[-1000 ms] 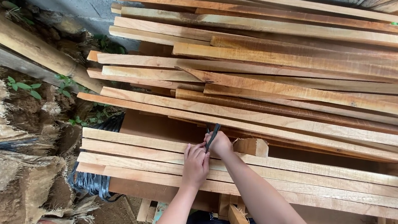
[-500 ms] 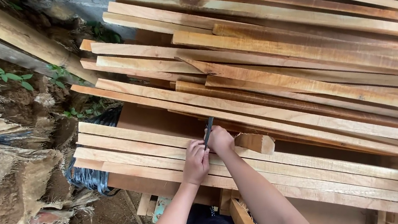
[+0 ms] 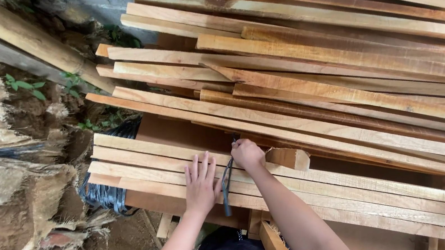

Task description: The person gathers several thin wooden planks and secures them into a bundle using a black strap. They wrap the strap around the wood and tie it tightly to hold the planks together, then adjust the bundle on the wooden rack.

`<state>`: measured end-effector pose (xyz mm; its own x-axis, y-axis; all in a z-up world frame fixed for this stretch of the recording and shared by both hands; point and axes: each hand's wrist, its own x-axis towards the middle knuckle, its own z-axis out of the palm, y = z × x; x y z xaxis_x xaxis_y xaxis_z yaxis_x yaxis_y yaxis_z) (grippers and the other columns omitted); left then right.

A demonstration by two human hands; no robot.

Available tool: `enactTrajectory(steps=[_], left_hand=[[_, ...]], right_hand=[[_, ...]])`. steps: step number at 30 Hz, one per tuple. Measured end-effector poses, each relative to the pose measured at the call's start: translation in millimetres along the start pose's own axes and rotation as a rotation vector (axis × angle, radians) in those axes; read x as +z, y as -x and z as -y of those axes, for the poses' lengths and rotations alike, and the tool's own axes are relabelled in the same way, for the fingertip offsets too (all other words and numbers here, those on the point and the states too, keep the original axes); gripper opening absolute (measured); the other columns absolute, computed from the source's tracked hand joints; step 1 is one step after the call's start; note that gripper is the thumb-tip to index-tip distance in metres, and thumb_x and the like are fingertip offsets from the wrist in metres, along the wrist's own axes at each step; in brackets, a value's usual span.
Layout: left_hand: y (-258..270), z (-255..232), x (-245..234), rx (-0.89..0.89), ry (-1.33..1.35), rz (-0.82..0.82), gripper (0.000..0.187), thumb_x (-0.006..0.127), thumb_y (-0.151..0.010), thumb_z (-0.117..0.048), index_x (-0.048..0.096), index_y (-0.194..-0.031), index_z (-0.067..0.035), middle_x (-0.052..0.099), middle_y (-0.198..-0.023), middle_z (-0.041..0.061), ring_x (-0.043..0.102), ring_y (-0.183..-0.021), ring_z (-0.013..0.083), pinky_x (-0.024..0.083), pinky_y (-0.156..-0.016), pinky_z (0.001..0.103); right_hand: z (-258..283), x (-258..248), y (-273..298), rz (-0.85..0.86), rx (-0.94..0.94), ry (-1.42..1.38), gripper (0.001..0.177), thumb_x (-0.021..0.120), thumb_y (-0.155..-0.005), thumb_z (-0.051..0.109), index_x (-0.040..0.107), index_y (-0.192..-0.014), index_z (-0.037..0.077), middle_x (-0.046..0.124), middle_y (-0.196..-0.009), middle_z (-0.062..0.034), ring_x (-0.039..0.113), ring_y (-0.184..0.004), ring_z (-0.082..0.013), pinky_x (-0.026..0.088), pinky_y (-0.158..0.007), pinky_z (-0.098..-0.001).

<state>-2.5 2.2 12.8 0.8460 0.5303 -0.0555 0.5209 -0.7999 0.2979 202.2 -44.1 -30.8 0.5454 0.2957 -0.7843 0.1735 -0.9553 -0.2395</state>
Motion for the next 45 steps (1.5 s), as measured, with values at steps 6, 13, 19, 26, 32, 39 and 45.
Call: enactTrajectory(steps=[6, 13, 19, 26, 32, 39, 45], left_hand=[[-15, -6, 14, 0.095, 0.023, -0.144, 0.045, 0.053, -0.102, -0.048, 0.06, -0.141, -0.027, 0.048, -0.157, -0.004, 0.033, -0.149, 0.0335, 0.022, -0.118, 0.061], [-40, -24, 18, 0.026, 0.156, -0.214, 0.028, 0.051, -0.106, -0.041, 0.071, -0.122, -0.031, 0.069, -0.128, -0.017, 0.05, -0.137, 0.018, 0.023, -0.122, 0.051], [-52, -35, 37, -0.199, 0.266, -0.29, 0.03, 0.052, -0.104, -0.033, 0.068, -0.08, -0.022, 0.073, -0.087, -0.008, 0.059, -0.117, 0.0116, 0.016, -0.122, 0.047], [-60, -38, 43, -0.177, 0.292, -0.444, 0.031, 0.055, -0.103, -0.032, 0.063, -0.073, -0.027, 0.069, -0.074, -0.013, 0.064, -0.093, 0.0115, 0.027, -0.118, 0.046], [-64, -37, 38, -0.149, 0.287, -0.473, 0.028, 0.059, -0.102, -0.027, 0.064, -0.074, -0.023, 0.068, -0.073, -0.006, 0.065, -0.09, 0.0159, 0.031, -0.115, 0.047], [-53, -37, 27, -0.102, 0.404, -0.419, 0.023, 0.06, -0.102, -0.025, 0.072, -0.083, -0.023, 0.076, -0.088, -0.01, 0.065, -0.099, 0.014, 0.026, -0.118, 0.045], [-42, -40, 9, -0.013, 0.536, -0.391, 0.025, 0.058, -0.104, -0.023, 0.075, -0.085, -0.02, 0.079, -0.099, -0.008, 0.066, -0.11, 0.0164, 0.022, -0.119, 0.045]], right_hand=[[-2, 0, -2, -0.013, -0.027, -0.05, 0.04, 0.043, -0.098, 0.044, 0.075, -0.113, 0.025, 0.076, -0.111, -0.0109, 0.071, -0.114, -0.0345, 0.055, -0.098, -0.0482], [-6, -1, -1, -0.02, -0.063, -0.068, 0.042, 0.044, -0.097, 0.046, 0.076, -0.111, 0.024, 0.076, -0.111, -0.0122, 0.07, -0.115, -0.0359, 0.055, -0.098, -0.0493], [-14, -4, -2, 0.024, -0.175, -0.114, 0.034, 0.05, -0.095, 0.037, 0.078, -0.097, 0.018, 0.078, -0.098, -0.0129, 0.073, -0.107, -0.0341, 0.058, -0.091, -0.0428], [-28, -3, 6, -0.018, -0.239, -0.248, 0.029, 0.055, -0.098, 0.036, 0.077, -0.094, 0.018, 0.076, -0.087, -0.0107, 0.073, -0.097, -0.0313, 0.058, -0.082, -0.0426], [-7, -8, 3, 0.013, -0.071, -0.12, 0.032, 0.05, -0.095, 0.039, 0.078, -0.099, 0.024, 0.078, -0.093, -0.0061, 0.074, -0.102, -0.0287, 0.059, -0.087, -0.0423], [-6, 8, -9, -0.023, 0.052, -0.056, 0.03, 0.052, -0.094, 0.047, 0.078, -0.099, 0.031, 0.078, -0.098, -0.0022, 0.074, -0.105, -0.0274, 0.059, -0.091, -0.0408], [2, -4, 17, -0.08, 0.035, -0.076, 0.034, 0.049, -0.099, 0.045, 0.077, -0.11, 0.029, 0.078, -0.103, -0.005, 0.074, -0.107, -0.0275, 0.058, -0.094, -0.0429]])
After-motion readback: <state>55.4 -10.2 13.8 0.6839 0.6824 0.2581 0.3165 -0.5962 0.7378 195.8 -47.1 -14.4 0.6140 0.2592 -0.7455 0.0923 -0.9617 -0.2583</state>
